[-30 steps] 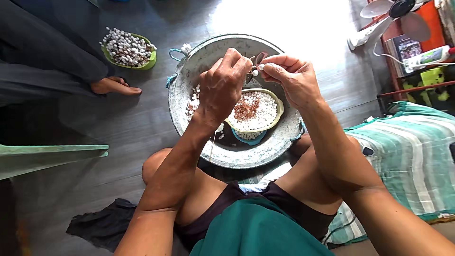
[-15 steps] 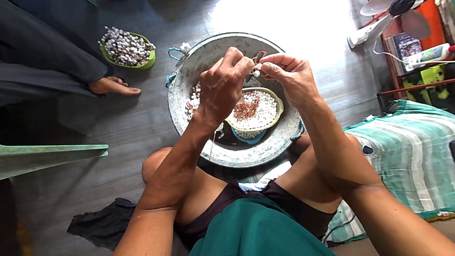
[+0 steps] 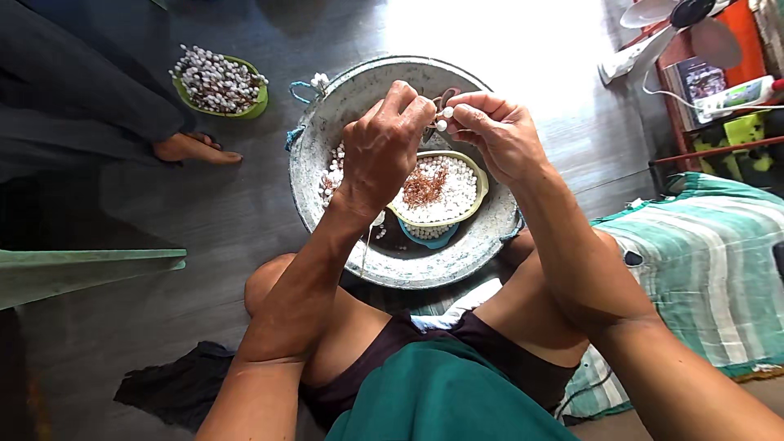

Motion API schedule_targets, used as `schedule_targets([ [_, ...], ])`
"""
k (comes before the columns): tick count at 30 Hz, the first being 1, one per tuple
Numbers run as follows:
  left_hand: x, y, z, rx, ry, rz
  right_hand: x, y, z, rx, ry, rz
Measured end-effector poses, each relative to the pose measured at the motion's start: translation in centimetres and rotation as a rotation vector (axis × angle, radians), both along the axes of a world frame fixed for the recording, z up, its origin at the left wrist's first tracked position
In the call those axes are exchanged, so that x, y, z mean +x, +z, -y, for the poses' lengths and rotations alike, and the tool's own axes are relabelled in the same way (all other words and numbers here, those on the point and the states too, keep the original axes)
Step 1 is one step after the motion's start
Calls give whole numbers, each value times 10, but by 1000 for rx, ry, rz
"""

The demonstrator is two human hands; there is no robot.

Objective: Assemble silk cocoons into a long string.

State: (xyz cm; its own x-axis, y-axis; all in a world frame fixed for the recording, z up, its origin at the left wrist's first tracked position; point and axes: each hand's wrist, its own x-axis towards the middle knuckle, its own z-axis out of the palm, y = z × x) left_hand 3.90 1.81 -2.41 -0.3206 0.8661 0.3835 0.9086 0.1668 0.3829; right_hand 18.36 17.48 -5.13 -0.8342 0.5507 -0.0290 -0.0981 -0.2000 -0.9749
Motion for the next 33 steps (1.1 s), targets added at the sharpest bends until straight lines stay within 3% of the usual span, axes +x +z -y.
schedule_targets([
  [4, 0, 0, 0, 6, 13, -7, 1, 1, 0, -176, 12, -2],
  [12, 2, 0, 0, -34, 41, -23, 0, -2, 0, 76, -22, 8],
  [33, 3, 0, 0, -44, 26, -18, -1, -4, 1, 159, -22, -15],
])
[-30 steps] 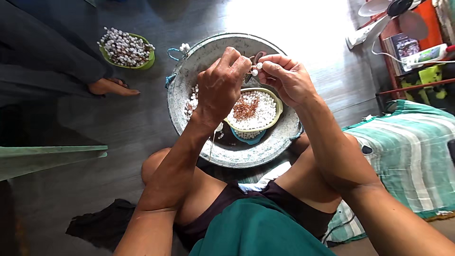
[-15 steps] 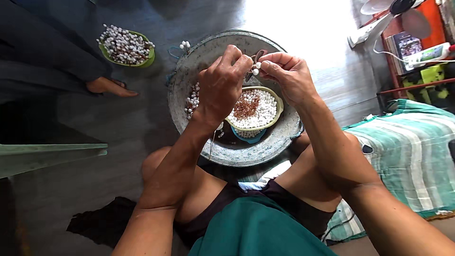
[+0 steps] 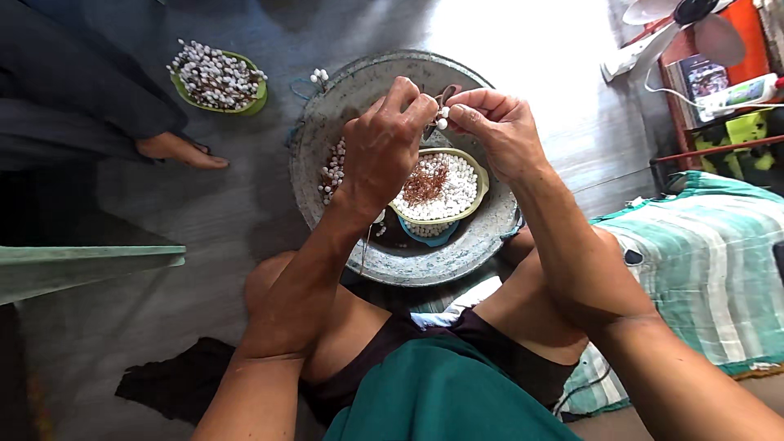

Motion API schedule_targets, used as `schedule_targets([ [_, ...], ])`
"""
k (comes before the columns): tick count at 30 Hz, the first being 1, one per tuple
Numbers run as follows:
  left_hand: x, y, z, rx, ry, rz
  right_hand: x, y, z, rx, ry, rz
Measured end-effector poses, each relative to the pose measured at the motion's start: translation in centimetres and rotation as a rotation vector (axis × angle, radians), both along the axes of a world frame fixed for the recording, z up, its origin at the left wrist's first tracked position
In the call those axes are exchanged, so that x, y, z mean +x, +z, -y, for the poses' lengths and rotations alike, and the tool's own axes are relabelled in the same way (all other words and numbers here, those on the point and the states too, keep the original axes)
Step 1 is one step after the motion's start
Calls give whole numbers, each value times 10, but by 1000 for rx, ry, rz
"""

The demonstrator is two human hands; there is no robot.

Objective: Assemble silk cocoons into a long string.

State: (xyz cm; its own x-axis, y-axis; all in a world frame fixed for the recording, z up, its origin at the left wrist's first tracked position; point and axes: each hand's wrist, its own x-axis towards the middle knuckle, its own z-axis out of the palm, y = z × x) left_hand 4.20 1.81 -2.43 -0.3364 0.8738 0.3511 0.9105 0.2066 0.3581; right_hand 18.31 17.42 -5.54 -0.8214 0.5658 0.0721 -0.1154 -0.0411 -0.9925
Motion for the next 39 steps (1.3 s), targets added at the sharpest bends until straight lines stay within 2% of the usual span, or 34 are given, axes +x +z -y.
schedule_targets([
  [19, 0, 1, -1, -111, -34, 8, 2, 4, 0, 178, -32, 54],
  [39, -1, 0, 0, -79, -59, 30, 1, 2, 1, 188, -25, 45],
])
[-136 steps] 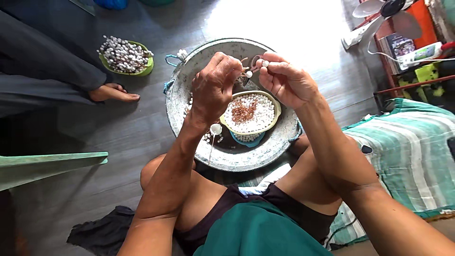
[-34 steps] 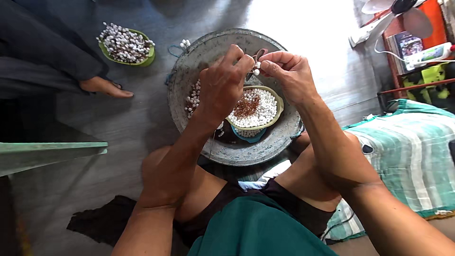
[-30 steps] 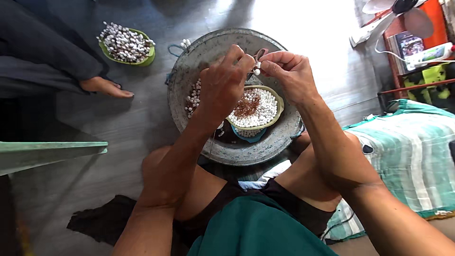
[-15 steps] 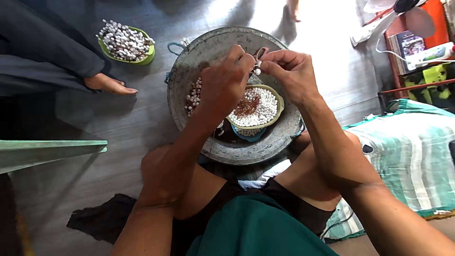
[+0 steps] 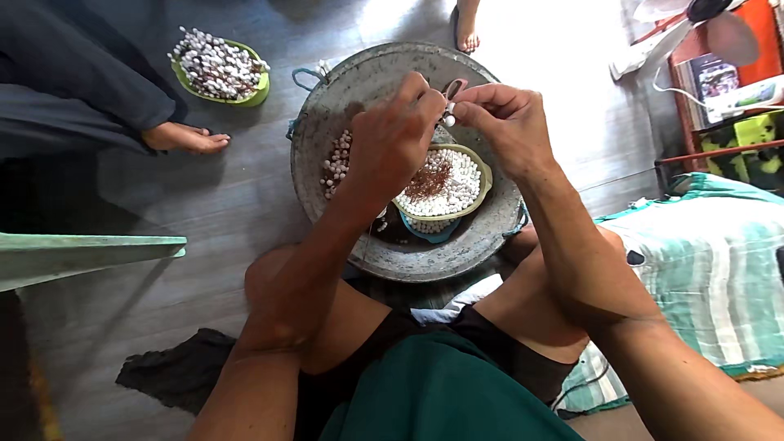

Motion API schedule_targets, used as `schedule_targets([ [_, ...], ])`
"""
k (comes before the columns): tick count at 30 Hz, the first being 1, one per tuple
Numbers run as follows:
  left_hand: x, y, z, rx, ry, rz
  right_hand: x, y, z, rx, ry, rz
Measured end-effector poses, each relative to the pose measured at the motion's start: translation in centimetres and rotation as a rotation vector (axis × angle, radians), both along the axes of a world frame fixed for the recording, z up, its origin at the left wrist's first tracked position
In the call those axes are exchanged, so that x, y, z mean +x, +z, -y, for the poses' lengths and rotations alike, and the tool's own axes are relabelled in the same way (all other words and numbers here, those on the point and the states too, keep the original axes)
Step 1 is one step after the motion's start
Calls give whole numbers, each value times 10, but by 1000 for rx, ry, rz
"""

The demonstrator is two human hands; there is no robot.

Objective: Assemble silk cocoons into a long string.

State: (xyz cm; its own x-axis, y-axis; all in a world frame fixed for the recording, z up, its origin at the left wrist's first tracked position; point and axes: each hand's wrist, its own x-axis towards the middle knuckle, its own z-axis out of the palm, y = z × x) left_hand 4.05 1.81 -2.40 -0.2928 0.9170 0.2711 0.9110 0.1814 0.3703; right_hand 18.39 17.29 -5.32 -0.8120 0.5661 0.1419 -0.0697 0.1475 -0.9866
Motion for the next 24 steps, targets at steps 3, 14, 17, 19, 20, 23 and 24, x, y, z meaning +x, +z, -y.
schedule_targets([
  [3, 0, 0, 0, 2, 1, 11, 1, 1, -2, 21, 20, 1],
  [14, 1, 2, -1, 34, -1, 41, 1, 6, -3, 64, 53, -9],
  [17, 1, 2, -1, 47, -2, 56, 2, 7, -4, 55, 58, 0],
  [19, 1, 2, -1, 65, -5, 60, 2, 8, -4, 59, 54, 15],
  [20, 1, 3, -1, 68, -7, 60, 2, 8, -4, 56, 55, 19],
  [23, 1, 3, -1, 66, -10, 62, 2, 9, -4, 78, 57, 23],
  [24, 1, 2, -1, 66, -12, 60, 2, 8, -4, 94, 57, 21],
])
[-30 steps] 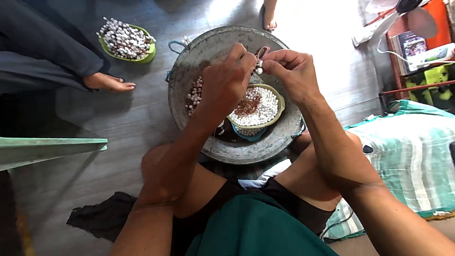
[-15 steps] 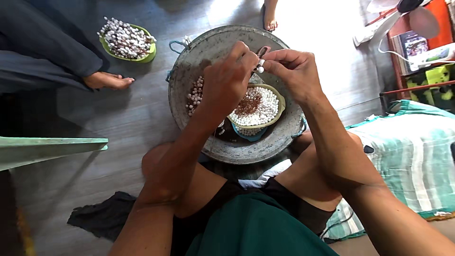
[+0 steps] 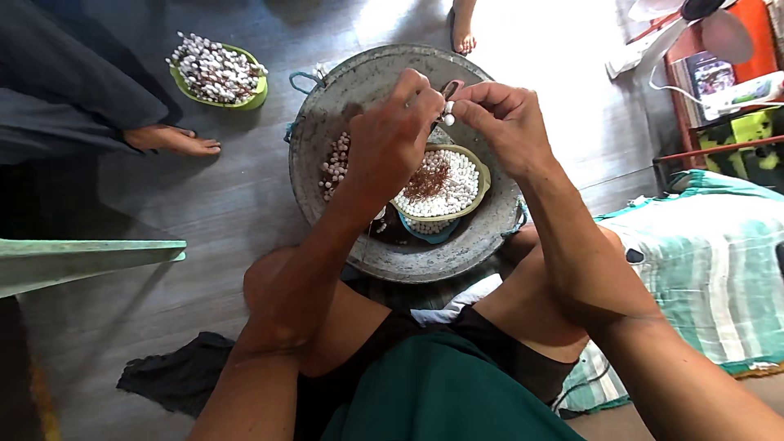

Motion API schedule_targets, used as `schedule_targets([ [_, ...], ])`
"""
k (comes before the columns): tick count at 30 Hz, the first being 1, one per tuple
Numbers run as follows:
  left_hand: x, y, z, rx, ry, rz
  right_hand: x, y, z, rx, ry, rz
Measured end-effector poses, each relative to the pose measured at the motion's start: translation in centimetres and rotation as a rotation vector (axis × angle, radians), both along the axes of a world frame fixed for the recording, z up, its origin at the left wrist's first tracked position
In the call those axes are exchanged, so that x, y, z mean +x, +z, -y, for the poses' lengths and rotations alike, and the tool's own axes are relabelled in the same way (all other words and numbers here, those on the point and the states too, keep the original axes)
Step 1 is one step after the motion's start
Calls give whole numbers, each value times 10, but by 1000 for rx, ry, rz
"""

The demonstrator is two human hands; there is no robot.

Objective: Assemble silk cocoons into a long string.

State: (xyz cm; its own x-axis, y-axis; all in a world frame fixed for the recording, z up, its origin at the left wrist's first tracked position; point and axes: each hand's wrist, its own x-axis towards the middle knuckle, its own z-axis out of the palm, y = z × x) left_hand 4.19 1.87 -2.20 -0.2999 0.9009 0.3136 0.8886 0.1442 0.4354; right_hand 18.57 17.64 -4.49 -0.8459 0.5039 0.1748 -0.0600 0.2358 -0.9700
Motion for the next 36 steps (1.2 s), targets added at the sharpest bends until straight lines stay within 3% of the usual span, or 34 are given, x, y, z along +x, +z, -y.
schedule_targets([
  [13, 0, -4, -2, 17, 6, 36, -3, -3, 3, -4, -48, -27],
  [17, -3, -6, -4, 86, 42, 123, 1, -2, -1, -88, -81, -28],
  [36, 9, -18, -10, 269, 125, 229, -5, -2, 12, -83, -98, -97],
])
